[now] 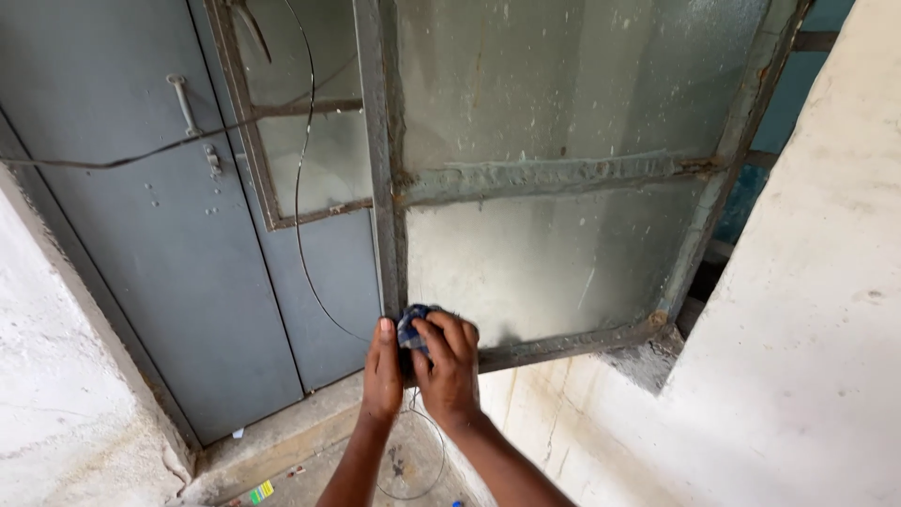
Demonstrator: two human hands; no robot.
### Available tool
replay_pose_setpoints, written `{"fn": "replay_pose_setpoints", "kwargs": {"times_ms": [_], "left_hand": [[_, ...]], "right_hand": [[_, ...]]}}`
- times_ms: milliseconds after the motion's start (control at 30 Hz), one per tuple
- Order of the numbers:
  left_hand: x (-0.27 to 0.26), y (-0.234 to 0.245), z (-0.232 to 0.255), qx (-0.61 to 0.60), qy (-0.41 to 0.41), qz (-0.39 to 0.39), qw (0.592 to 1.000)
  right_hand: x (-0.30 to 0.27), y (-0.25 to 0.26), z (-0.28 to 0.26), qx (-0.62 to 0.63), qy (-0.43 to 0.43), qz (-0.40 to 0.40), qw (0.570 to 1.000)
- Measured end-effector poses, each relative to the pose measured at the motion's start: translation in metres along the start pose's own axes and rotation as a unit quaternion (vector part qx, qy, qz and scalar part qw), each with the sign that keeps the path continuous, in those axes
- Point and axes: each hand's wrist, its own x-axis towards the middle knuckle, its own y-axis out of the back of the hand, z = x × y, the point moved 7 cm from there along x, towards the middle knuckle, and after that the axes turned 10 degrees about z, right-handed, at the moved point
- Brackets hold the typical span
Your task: Cleaning a glass window pane with a damp checkered cloth.
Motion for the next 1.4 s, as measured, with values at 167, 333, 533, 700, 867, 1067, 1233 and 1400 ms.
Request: {"fn": "replay_pose_setpoints", "kwargs": {"times_ms": [167,333,533,700,867,1067,1233,1400], "left_hand": [[-0.01,-0.013,0.038,0.017,0.01,-0.006,1.0],[-0.011,-0.012,0.031,0.049,0.052,0.006,0.997],[0.013,0.005,0.0,-0.065,0.099,-0.008,0.993],[0.033,0.005,0.036,0.054,0.127,0.038,0.99],[0.053,-0.031,0.077,0.095,0.049,0.027,0.994],[0.043,-0.047,0.104,0.122,0.035,0.055,0.99],[0.036,-0.048,0.109,0.124,0.016,0.075,0.989],[0.038,-0.048,0.106,0.106,0.017,0.074,0.992]], "right_hand": [[0.076,0.008,0.01,-0.05,0.078,0.044,0.995],[0.106,0.03,-0.006,-0.074,0.09,0.106,0.988],[-0.006,-0.013,0.011,-0.12,0.136,-0.087,0.979],[-0.026,-0.029,0.029,-0.166,0.137,-0.161,0.963],[0.042,-0.008,0.03,-0.198,0.127,-0.129,0.963],[0.084,0.037,0.114,-0.278,0.015,0.087,0.956],[0.036,0.07,0.174,-0.246,-0.219,0.135,0.935],[0.028,0.071,0.186,-0.167,-0.359,0.252,0.883]]}}
